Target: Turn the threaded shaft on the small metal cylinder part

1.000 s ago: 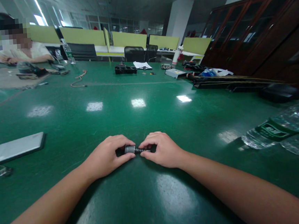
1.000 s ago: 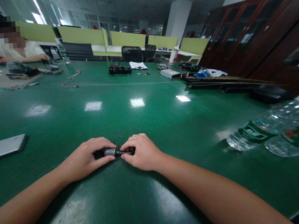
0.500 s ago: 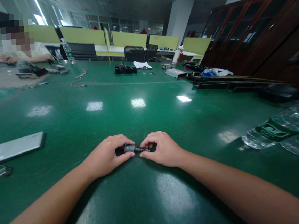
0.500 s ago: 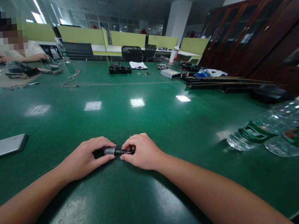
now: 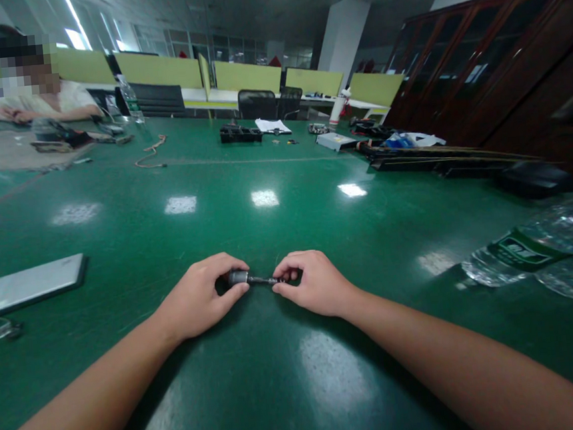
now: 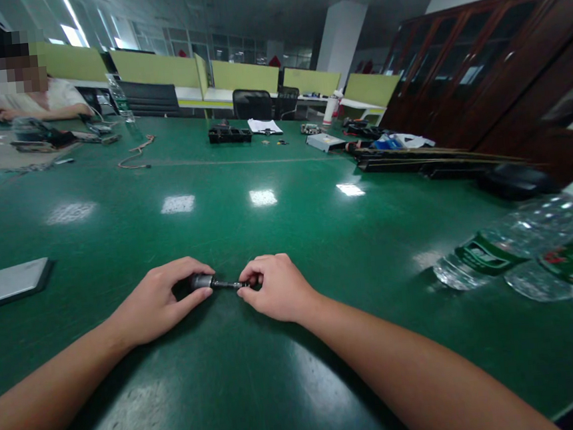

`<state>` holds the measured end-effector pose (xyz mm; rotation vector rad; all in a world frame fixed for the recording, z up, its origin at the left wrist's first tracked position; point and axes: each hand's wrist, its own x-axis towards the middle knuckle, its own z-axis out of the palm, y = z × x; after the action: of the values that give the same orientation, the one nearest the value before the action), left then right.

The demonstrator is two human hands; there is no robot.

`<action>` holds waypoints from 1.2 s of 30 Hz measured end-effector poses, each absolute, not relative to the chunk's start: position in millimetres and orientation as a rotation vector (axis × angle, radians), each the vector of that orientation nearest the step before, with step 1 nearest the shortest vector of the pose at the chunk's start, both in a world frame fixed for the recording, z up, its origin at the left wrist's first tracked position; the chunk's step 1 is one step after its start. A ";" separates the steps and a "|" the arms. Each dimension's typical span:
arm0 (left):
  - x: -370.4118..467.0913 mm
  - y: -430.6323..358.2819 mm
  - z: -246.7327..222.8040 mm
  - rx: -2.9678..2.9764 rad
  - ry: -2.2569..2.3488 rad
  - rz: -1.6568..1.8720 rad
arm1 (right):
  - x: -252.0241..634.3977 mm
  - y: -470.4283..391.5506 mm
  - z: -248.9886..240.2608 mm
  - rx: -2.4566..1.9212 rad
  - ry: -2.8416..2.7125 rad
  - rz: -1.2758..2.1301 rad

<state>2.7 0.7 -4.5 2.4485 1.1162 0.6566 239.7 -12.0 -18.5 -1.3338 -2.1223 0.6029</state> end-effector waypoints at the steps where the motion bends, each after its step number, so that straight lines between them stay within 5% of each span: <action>1: 2.7 0.8 -4.4 2.448 1.129 0.657 | 241.7 -10.0 -19.1 -1.352 -2.115 0.579; 36: 3.9 1.6 -6.9 2.409 1.003 0.630 | 237.1 -12.2 -20.2 -1.207 -2.201 0.591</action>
<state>3.9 1.6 -6.9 2.4087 1.0029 0.6302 237.1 -12.2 -20.2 -1.2070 -2.2008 0.5906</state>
